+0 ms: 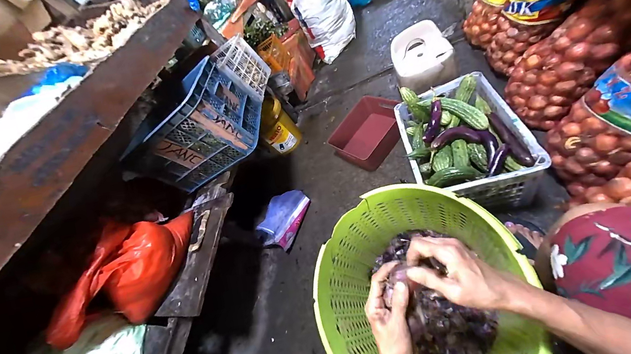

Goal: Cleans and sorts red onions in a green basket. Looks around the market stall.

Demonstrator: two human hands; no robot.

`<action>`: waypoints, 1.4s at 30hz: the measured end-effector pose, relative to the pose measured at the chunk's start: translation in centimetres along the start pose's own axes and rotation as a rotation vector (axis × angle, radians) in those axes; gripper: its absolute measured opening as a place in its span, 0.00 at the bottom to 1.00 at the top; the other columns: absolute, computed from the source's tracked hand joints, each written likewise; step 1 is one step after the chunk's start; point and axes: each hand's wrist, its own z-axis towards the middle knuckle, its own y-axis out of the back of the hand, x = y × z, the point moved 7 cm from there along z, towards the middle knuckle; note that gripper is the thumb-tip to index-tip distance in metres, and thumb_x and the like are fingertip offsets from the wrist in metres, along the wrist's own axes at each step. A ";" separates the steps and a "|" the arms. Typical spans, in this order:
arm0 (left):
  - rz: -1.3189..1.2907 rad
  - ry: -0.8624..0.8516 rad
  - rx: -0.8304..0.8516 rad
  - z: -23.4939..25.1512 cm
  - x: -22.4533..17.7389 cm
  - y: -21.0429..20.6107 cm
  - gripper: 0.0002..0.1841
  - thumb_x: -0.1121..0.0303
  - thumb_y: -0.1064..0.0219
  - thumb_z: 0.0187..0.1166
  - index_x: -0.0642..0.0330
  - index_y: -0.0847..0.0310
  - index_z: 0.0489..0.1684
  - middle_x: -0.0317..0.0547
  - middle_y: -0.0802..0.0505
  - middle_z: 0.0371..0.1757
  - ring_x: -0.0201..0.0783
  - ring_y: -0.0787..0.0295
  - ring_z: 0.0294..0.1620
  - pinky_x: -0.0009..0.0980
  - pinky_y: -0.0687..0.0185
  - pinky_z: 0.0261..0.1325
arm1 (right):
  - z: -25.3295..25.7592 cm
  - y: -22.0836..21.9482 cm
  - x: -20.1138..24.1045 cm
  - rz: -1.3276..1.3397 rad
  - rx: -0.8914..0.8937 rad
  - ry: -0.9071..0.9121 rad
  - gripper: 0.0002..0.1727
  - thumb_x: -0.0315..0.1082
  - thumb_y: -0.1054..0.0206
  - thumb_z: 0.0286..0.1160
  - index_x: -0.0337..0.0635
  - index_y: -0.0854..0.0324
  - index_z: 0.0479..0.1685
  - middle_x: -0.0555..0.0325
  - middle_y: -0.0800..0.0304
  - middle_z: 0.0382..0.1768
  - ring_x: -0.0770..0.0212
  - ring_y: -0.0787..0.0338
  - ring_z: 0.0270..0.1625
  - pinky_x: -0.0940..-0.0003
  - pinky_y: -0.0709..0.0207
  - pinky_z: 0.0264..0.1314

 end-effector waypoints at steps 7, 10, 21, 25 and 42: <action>-0.463 0.584 -0.275 -0.5 4.8 2.2 0.28 0.48 0.62 0.94 0.59 0.20 0.43 0.45 0.11 0.27 0.32 0.15 0.17 0.24 0.19 0.16 | -0.2 -0.6 -6.4 -0.411 0.384 -0.827 0.39 0.63 0.54 0.89 0.38 0.42 0.85 0.35 0.17 0.66 0.35 0.12 0.63 0.35 0.24 0.64; -0.586 0.635 -0.276 -0.9 5.8 3.2 0.28 0.45 0.60 0.93 0.58 0.19 0.42 0.46 0.10 0.28 0.35 0.14 0.18 0.25 0.18 0.18 | -2.7 -3.3 -11.4 -0.527 0.621 -1.034 0.40 0.62 0.64 0.92 0.40 0.47 0.89 0.32 0.18 0.70 0.31 0.18 0.73 0.32 0.31 0.73; -0.584 0.778 -0.159 -2.1 5.6 4.7 0.31 0.43 0.64 0.92 0.56 0.20 0.43 0.46 0.09 0.31 0.33 0.14 0.18 0.24 0.20 0.17 | -0.7 -5.2 -7.7 -0.275 0.492 -0.544 0.26 0.51 0.54 0.92 0.37 0.22 0.58 0.40 0.13 0.37 0.39 0.11 0.44 0.38 0.23 0.49; -0.443 0.740 -0.105 -1.9 4.1 3.9 0.28 0.49 0.63 0.94 0.56 0.18 0.40 0.44 0.09 0.27 0.31 0.14 0.18 0.23 0.20 0.18 | -0.5 -4.5 -3.3 -0.566 0.226 -0.051 0.45 0.79 0.46 0.68 0.38 0.18 0.32 0.49 0.18 0.22 0.47 0.12 0.25 0.49 0.24 0.21; -0.195 0.478 0.079 -0.4 0.7 2.5 0.13 0.58 0.33 0.78 0.56 0.11 0.48 0.42 0.07 0.29 0.27 0.17 0.17 0.22 0.21 0.17 | -1.4 -3.5 -0.5 -0.627 -0.058 0.314 0.34 0.68 0.51 0.82 0.46 0.25 0.23 0.60 0.26 0.17 0.61 0.22 0.18 0.66 0.32 0.17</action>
